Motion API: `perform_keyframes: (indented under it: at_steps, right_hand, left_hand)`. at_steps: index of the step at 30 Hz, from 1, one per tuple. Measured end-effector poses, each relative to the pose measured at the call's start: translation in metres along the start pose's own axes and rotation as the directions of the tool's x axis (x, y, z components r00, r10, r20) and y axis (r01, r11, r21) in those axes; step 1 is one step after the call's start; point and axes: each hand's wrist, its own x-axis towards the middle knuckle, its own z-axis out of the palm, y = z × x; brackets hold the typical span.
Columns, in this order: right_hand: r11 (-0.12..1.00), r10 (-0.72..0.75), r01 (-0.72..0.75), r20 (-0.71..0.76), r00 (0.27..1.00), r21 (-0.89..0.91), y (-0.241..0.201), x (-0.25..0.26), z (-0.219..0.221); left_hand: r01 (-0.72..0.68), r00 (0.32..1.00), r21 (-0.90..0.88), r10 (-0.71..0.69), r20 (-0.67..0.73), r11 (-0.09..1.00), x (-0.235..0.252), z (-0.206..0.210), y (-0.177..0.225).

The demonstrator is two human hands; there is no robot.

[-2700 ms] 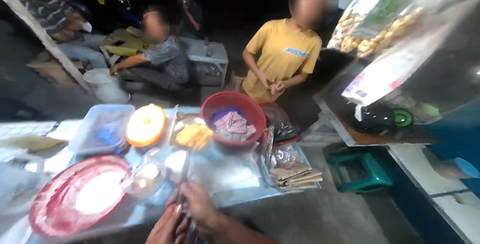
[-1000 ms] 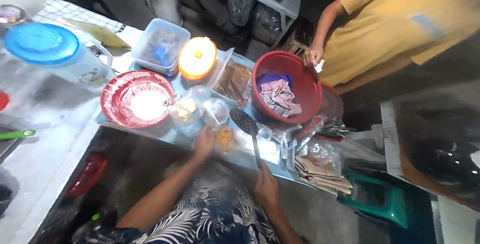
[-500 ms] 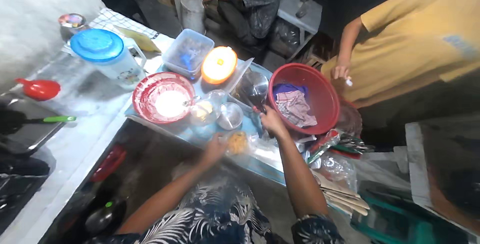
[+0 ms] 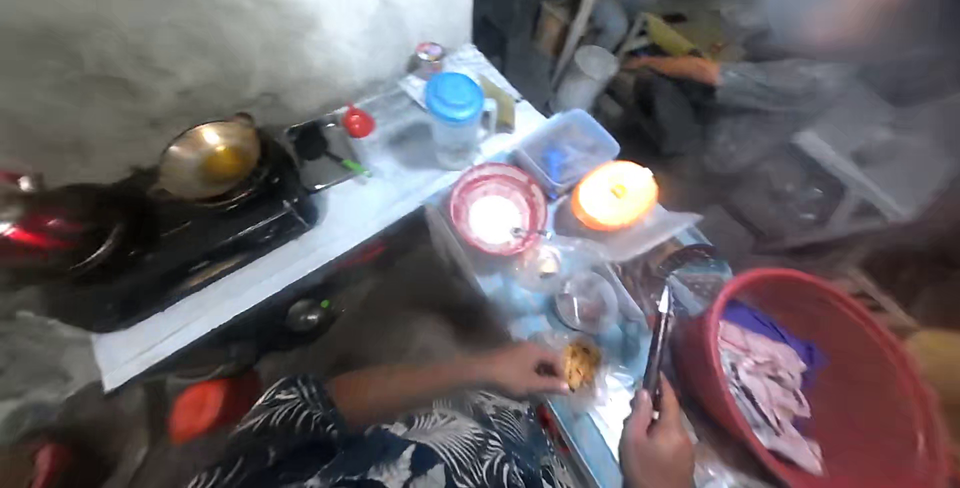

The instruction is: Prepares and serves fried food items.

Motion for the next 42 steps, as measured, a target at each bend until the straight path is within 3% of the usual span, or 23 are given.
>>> perform_keyframes:
  at_steps: [3, 8, 11, 13, 16, 19, 22, 24, 26, 29, 30, 32, 34, 38, 42]
  right_hand:
    - [0.935, -0.131, 0.145, -0.065, 0.989, 0.323, -0.043, -0.011, 0.030]
    - [0.777, -0.359, 0.344, -0.078, 0.930, 0.528, -0.125, 0.041, 0.092]
    - [0.700, -0.448, 0.288, 0.087, 0.890, 0.653, -0.189, 0.059, 0.125]
    - [0.716, -0.486, 0.203, 0.267, 0.832, 0.668, -0.227, 0.065, 0.141]
    - [0.760, -0.536, 0.182, 0.442, 0.719, 0.624, -0.246, 0.059, 0.159]
    - [0.776, -0.549, 0.167, 0.521, 0.653, 0.608, -0.218, 0.052, 0.176]
    - [0.868, -0.329, -0.022, 0.607, 0.723, 0.497, -0.175, 0.041, 0.177]
    - [0.902, -0.151, -0.130, 0.580, 0.800, 0.413, -0.142, 0.032, 0.167]
    - [0.906, 0.011, -0.213, 0.483, 0.876, 0.365, -0.112, 0.020, 0.151]
    - [0.927, 0.255, -0.279, 0.123, 0.959, 0.252, -0.077, 0.005, 0.128]
    - [0.933, 0.319, -0.305, -0.047, 0.947, 0.192, -0.065, 0.003, 0.122]
    - [0.905, 0.423, -0.408, -0.320, 0.848, 0.118, -0.040, 0.004, 0.108]
    - [0.856, 0.498, -0.508, -0.431, 0.753, 0.101, -0.013, 0.008, 0.098]
    - [0.795, 0.590, -0.601, -0.335, 0.734, 0.083, 0.024, 0.028, 0.098]
    - [0.774, 0.589, -0.630, -0.293, 0.753, -0.062, 0.038, 0.048, 0.109]
  left_hand:
    - [-0.169, 0.975, -0.064, 0.176, 0.134, 0.984, -0.017, -0.002, 0.020]
    - [-0.266, 0.945, -0.325, 0.179, -0.273, 0.908, -0.060, -0.042, 0.020]
    - [-0.260, 0.865, -0.363, 0.049, -0.500, 0.895, -0.095, -0.078, 0.022]
    - [-0.295, 0.800, -0.400, -0.005, -0.600, 0.868, -0.116, -0.110, 0.014]
    - [-0.385, 0.642, -0.446, -0.113, -0.758, 0.808, -0.145, -0.179, -0.011]
    - [-0.303, 0.475, -0.431, -0.258, -0.842, 0.850, -0.166, -0.262, -0.058]
    - [-0.264, 0.367, -0.443, -0.335, -0.868, 0.857, -0.175, -0.324, -0.130]
    - [-0.357, 0.364, -0.479, -0.353, -0.862, 0.802, -0.167, -0.352, -0.177]
    - [-0.451, 0.403, -0.537, -0.374, -0.835, 0.713, -0.155, -0.374, -0.217]
    - [-0.510, 0.396, -0.586, -0.432, -0.810, 0.630, -0.148, -0.396, -0.250]
    - [-0.517, 0.375, -0.597, -0.465, -0.802, 0.614, -0.146, -0.399, -0.254]
    - [-0.544, 0.322, -0.614, -0.533, -0.782, 0.572, -0.140, -0.399, -0.258]
    - [-0.596, 0.261, -0.627, -0.618, -0.742, 0.502, -0.134, -0.397, -0.261]
    - [-0.643, 0.245, -0.649, -0.695, -0.676, 0.405, -0.131, -0.392, -0.279]
    - [-0.655, 0.231, -0.637, -0.695, -0.680, 0.406, -0.130, -0.379, -0.273]
